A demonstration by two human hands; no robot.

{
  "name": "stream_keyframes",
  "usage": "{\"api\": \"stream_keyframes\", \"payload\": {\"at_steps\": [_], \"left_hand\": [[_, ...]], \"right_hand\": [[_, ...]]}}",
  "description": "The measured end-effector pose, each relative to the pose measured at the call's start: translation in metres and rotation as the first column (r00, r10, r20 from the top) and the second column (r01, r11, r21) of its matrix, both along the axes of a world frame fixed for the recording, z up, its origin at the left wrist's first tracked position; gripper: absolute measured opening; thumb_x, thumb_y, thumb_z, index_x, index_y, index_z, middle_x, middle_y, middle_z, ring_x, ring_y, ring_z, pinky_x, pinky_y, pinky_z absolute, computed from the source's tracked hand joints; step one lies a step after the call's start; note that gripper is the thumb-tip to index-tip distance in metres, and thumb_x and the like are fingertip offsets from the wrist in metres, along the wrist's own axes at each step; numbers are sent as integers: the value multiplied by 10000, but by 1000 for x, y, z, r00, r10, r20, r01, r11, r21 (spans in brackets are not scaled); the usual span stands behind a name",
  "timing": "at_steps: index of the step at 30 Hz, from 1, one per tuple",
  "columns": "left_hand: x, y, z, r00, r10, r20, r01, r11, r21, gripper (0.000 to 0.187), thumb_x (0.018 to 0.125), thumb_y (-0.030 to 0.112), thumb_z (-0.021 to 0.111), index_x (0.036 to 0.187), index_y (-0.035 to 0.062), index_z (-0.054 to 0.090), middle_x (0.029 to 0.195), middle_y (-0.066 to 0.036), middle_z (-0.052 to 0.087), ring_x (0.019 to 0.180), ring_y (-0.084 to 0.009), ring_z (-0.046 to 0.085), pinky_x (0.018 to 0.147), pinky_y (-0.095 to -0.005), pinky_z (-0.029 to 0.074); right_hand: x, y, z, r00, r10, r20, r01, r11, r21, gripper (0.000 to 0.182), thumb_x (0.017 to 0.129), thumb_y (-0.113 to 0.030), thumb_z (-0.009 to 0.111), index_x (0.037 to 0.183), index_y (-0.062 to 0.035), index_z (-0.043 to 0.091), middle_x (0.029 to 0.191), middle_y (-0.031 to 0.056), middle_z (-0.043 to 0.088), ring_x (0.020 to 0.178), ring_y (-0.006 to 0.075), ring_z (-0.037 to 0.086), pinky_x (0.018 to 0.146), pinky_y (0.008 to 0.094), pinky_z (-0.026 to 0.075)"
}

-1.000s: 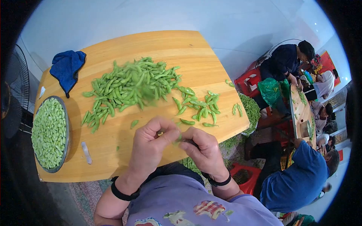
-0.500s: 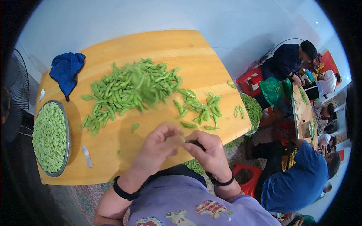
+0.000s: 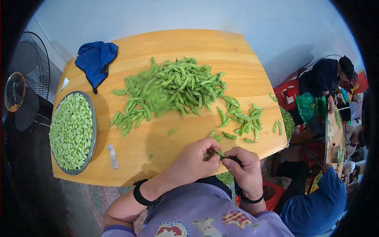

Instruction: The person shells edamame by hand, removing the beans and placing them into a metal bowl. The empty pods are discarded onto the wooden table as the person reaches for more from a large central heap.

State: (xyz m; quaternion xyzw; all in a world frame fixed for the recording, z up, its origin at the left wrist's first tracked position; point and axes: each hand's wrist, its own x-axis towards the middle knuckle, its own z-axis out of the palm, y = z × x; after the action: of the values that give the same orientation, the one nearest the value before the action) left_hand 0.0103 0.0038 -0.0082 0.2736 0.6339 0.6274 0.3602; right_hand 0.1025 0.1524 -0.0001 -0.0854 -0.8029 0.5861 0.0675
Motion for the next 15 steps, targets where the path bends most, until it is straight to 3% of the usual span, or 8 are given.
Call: {"api": "stream_keyframes", "payload": {"at_steps": [1, 3, 6, 7, 10, 12, 13, 15], "left_hand": [[-1, 1, -2, 1000, 21, -2, -21, 999, -49, 127, 792, 51, 527, 915, 21, 531, 743, 23, 500, 670, -38, 463, 600, -192, 414], [-5, 0, -12, 999, 33, 36, -32, 999, -10, 126, 787, 48, 518, 910, 24, 532, 734, 30, 489, 662, -39, 451, 599, -194, 406], [-26, -15, -13, 995, 88, 56, -85, 995, -57, 115, 785, 57, 515, 895, 29, 535, 723, 43, 476, 657, -43, 442, 592, -194, 392], [-39, -22, -11, 991, 132, 37, -125, 982, -140, 107, 786, 68, 520, 885, 32, 538, 721, 48, 474, 661, -46, 445, 587, -193, 386], [-81, -33, -10, 968, 218, -126, -234, 963, -133, 98, 794, 98, 535, 870, 36, 540, 711, 40, 472, 654, -59, 446, 578, -204, 382], [-95, -38, -3, 836, 155, -527, -371, 867, -332, 123, 766, 93, 563, 875, 39, 545, 710, -18, 516, 642, -129, 505, 567, -263, 415], [-100, -42, -10, 834, 154, -531, -370, 868, -330, 123, 766, 93, 563, 875, 39, 545, 710, -18, 516, 642, -129, 505, 567, -263, 415], [-109, -42, -26, 356, -106, -929, -547, 782, -299, 138, 725, 74, 577, 849, 34, 533, 718, -96, 524, 661, -245, 541, 575, -348, 435]], "right_hand": [[-2, -2, 3, 1000, -1, -2, 1, 1000, -2, 75, 765, -27, 596, 809, 22, 560, 592, 62, 509, 526, 114, 474, 489, 250, 380], [-7, -4, 11, 995, -64, -72, 87, 919, 385, 87, 765, -33, 591, 826, 23, 567, 651, 109, 545, 559, 166, 516, 525, 280, 409], [-11, 9, 3, 964, -234, -125, 263, 902, 343, 119, 762, -33, 589, 865, 27, 580, 688, 137, 558, 584, 202, 536, 551, 293, 421], [-11, 19, -1, 961, -240, -137, 275, 884, 379, 262, 764, -34, 585, 1017, 28, 555, 685, 133, 554, 582, 192, 528, 562, 287, 423], [-11, 29, 0, 936, -342, -76, 343, 848, 403, 418, 764, -40, 587, 1162, 20, 474, 684, 125, 552, 585, 183, 524, 568, 284, 425], [-8, 29, 0, 939, -341, -32, 325, 856, 402, 507, 758, -35, 594, 1228, 11, 412, 683, 117, 549, 587, 175, 521, 567, 282, 426], [-6, 28, -5, 954, -295, -57, 296, 887, 356, 496, 756, -29, 594, 1219, 12, 422, 682, 115, 549, 586, 173, 522, 561, 284, 426], [-7, 20, 3, 972, -232, -24, 227, 917, 329, 481, 741, -9, 604, 1194, 9, 444, 681, 121, 546, 581, 195, 530, 551, 292, 428]]}}
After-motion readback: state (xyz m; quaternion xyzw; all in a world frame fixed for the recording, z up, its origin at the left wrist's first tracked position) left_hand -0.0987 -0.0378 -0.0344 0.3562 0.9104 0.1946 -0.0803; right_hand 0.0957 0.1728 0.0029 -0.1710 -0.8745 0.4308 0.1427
